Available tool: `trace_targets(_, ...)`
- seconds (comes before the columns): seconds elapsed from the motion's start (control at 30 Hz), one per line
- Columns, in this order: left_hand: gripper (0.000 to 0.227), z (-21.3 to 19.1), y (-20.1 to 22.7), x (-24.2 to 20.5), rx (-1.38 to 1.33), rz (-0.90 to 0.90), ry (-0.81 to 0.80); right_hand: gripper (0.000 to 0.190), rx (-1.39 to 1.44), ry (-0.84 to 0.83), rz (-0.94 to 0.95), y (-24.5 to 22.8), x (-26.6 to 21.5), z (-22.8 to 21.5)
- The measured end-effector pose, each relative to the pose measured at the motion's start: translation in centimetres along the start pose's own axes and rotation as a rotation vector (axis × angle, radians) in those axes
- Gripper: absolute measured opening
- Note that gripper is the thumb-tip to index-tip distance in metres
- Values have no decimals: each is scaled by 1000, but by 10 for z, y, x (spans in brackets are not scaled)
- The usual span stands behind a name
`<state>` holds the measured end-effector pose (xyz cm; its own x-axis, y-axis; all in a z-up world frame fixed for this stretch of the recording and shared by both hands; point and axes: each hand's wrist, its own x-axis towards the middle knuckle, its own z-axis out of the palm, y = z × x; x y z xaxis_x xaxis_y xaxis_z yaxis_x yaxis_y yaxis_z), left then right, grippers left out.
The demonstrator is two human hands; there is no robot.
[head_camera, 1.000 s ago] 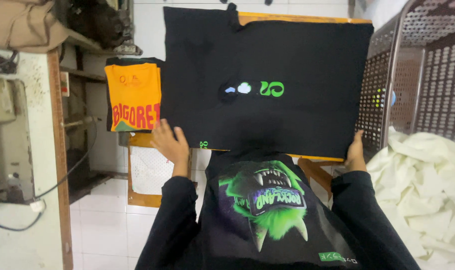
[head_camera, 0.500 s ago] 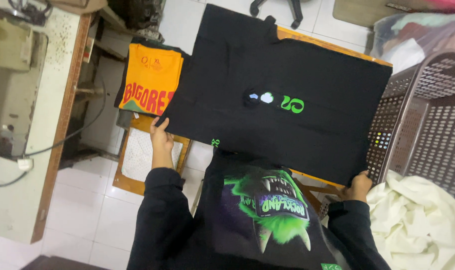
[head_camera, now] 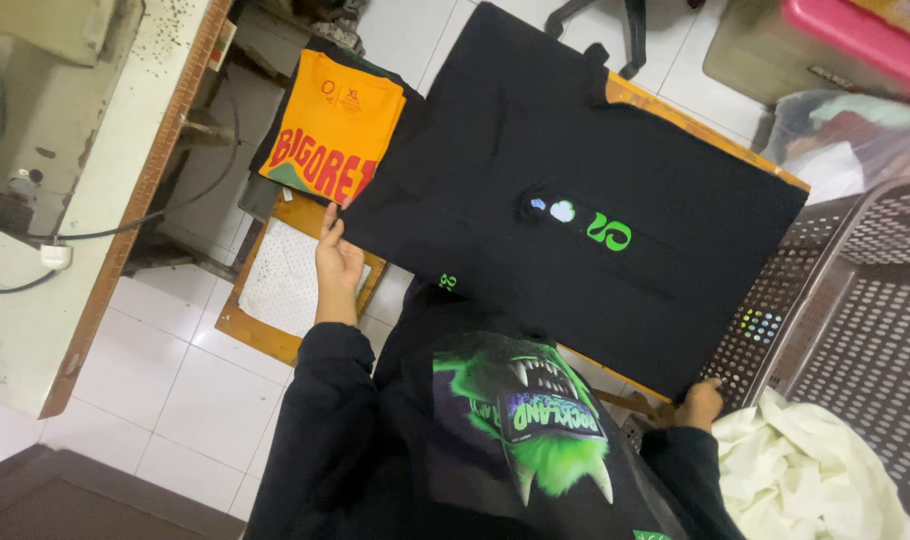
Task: A person carefully folds a black t-shirt on a wooden board and attaches a brand tag.
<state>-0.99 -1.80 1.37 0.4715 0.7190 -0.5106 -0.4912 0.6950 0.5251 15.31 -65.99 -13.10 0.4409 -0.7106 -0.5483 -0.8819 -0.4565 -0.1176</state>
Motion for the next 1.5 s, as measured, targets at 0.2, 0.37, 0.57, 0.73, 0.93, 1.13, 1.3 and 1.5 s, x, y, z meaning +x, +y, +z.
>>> trace_targets(0.2,39,-93,-17,67,435,-10,68,57,40,297,-358,-33,-103,-2)
trace_targets(0.37,45,-58,-15,82,1110,97,129,26,143,468,-889,-147,-289,-32)
trace_targets(0.57,24,80,-1,99,1656,561,-553,36,94,-84,-1368,-264,-346,26)
trace_targets(0.73,27,149,-49,148,1666,448,-873,55,-6,-140,-1047,-320,-332,89)
trace_targets(0.93,61,203,-84,150,2049,123,-1052,27,125,-65,-954,-330,-339,118)
trace_targets(1.13,68,204,-98,167,2114,201,-1047,15,361,-423,-1342,-323,-409,55)
trace_targets(1.3,31,199,-106,185,2061,187,-1123,21,266,-538,-1299,-309,-416,39)
trace_targets(1.5,33,192,-97,171,1348,-115,-1028,27,289,-635,-1299,-297,-417,42)
